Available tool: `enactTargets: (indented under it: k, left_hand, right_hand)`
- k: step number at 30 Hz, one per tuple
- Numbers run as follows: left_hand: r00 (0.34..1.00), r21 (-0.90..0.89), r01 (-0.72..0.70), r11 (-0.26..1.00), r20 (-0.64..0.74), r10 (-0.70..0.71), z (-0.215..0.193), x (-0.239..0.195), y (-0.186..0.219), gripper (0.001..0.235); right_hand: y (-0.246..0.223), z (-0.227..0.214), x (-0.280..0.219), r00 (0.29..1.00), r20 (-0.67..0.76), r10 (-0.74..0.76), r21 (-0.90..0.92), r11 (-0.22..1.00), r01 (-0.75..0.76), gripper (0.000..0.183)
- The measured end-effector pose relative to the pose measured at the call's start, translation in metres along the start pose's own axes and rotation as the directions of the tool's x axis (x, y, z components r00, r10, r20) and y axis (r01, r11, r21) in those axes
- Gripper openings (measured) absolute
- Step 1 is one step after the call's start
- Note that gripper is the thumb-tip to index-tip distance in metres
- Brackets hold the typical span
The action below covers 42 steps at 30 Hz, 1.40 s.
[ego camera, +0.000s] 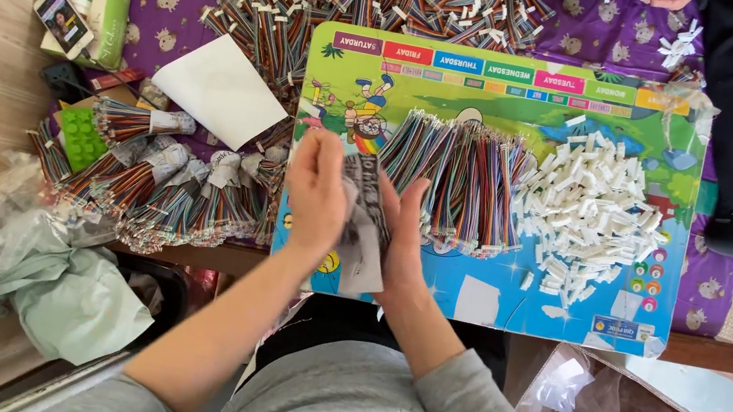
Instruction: Bundling multi-colored wires and attaching white plastic connectors
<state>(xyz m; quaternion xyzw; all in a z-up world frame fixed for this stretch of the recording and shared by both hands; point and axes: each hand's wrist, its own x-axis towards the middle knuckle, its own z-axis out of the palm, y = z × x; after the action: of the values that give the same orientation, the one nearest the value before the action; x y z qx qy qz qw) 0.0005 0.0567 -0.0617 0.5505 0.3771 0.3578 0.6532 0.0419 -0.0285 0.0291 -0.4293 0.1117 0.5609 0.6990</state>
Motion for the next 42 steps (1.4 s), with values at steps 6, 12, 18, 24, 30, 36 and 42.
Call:
enactTargets:
  k: [6,12,18,24,30,36,42]
  left_hand:
    - [0.757,0.529,-0.653,0.541,0.482,0.442,0.004,-0.065,0.006,0.025]
    - [0.628,0.453,-0.759,0.468,0.701,0.338,-0.02,-0.094,0.025,0.03]
    - [0.557,0.357,-0.771,0.527,0.78,0.287,-0.041,-0.09,0.033,0.019]
    - [0.68,0.288,-0.42,0.86,0.727,0.089,-0.05,-0.083,0.034,0.023]
    - [0.925,0.431,-0.083,0.898,0.369,-0.091,-0.09,-0.041,0.01,0.02]
    - [0.978,0.806,0.093,0.585,0.036,-0.205,-0.15,0.018,-0.051,0.038]
    - [0.943,0.546,0.333,0.769,-0.191,-0.273,-0.225,0.011,-0.095,0.03]
  right_hand:
    - [0.024,-0.048,0.021,0.974,-0.178,0.144,0.146,0.982,-0.118,0.101]
    - [0.044,-0.096,0.029,0.972,-0.228,0.065,0.207,0.978,-0.016,0.042]
    - [0.054,-0.107,0.029,0.99,-0.072,0.117,0.154,0.982,-0.105,0.046]
    - [0.053,-0.117,0.016,0.982,-0.164,0.094,0.13,0.989,-0.073,0.05]
    - [0.054,-0.143,-0.005,0.96,-0.205,0.191,0.124,0.978,-0.168,0.045]
    - [0.066,-0.178,-0.031,0.934,-0.328,0.139,-0.068,0.983,-0.17,0.044]
    - [0.091,-0.205,-0.06,0.934,-0.305,0.186,-0.138,0.962,-0.236,0.04]
